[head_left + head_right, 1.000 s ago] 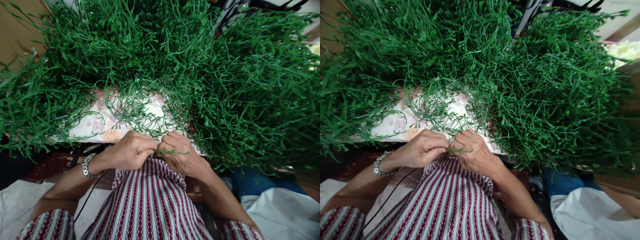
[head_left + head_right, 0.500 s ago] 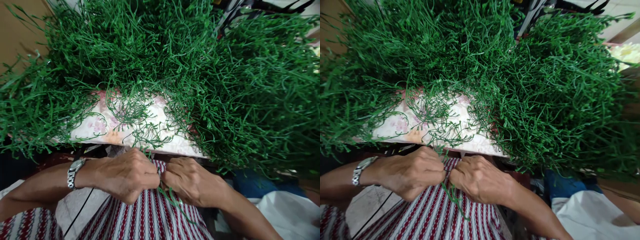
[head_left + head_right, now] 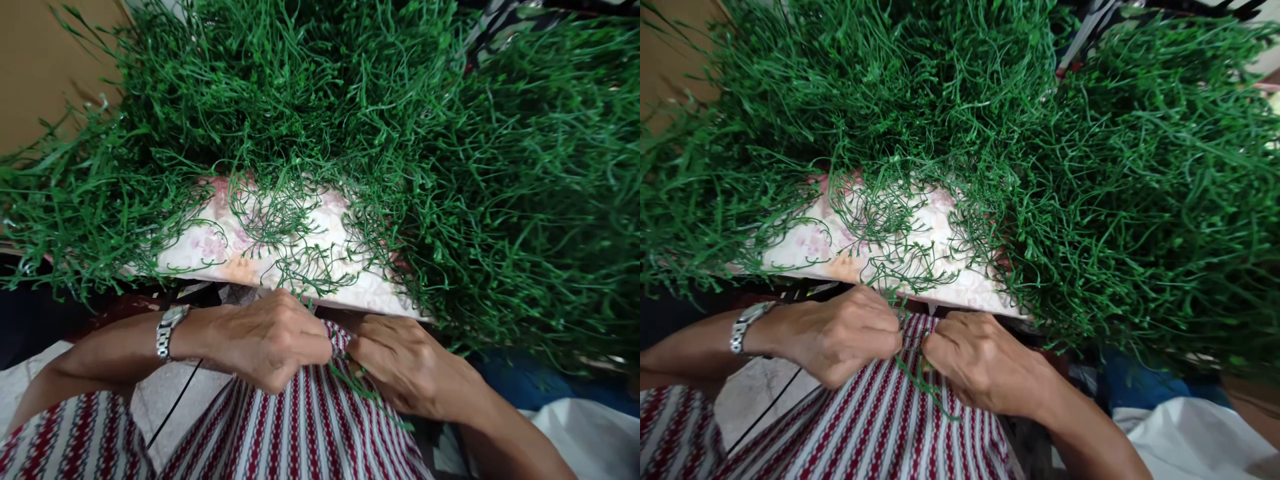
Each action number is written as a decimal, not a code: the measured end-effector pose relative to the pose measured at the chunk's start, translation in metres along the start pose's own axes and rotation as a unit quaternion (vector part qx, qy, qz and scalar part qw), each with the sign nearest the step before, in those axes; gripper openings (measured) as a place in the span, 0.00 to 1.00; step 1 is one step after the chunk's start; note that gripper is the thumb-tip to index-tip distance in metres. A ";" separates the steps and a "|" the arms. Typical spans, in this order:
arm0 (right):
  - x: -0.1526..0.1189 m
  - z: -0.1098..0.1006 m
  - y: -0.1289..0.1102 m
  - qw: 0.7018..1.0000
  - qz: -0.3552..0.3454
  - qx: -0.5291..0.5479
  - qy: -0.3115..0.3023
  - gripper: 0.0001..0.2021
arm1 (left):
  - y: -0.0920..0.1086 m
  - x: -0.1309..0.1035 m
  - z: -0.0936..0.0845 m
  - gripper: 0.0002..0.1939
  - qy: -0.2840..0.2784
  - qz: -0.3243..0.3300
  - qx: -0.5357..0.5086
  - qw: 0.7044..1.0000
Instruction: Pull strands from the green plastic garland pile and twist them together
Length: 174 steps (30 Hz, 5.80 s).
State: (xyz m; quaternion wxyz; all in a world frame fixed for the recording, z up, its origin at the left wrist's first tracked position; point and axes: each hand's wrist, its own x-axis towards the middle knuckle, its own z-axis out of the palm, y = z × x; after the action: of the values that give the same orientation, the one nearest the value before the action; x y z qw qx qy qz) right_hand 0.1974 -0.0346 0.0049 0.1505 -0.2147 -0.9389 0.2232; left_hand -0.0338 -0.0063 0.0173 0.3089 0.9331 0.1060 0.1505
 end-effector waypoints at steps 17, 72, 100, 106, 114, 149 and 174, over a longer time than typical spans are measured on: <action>0.032 0.015 0.015 0.946 0.121 0.053 0.295 0.06 | -0.029 0.011 0.010 0.07 0.323 -0.267 -0.311 0.853; 0.031 0.022 0.027 0.983 -0.015 0.176 0.053 0.07 | -0.013 0.009 -0.004 0.08 -0.084 -0.108 -0.046 0.989; 0.028 0.012 0.028 0.950 0.140 0.280 0.021 0.09 | -0.030 0.008 -0.001 0.11 0.017 -0.161 -0.138 0.977; 0.033 0.016 0.033 0.978 0.132 0.108 0.119 0.07 | -0.036 0.012 0.009 0.13 0.085 -0.298 -0.258 0.915; 0.034 0.024 0.025 0.992 0.035 0.078 0.092 0.10 | -0.022 0.011 0.008 0.11 0.017 -0.220 -0.135 0.966; 0.056 0.049 0.037 0.907 0.139 0.264 0.298 0.05 | -0.033 0.026 0.021 0.09 0.426 -0.253 -0.493 0.715; 0.045 0.042 0.041 0.905 0.092 0.376 0.174 0.11 | -0.030 0.035 0.028 0.12 0.392 -0.237 -0.605 0.651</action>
State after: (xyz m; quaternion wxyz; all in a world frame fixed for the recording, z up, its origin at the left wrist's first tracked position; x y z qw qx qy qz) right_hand 0.1568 0.0045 -0.0422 0.3601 -0.2633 -0.7198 0.5318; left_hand 0.0049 0.0123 -0.0151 0.7597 0.3368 0.3203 0.4547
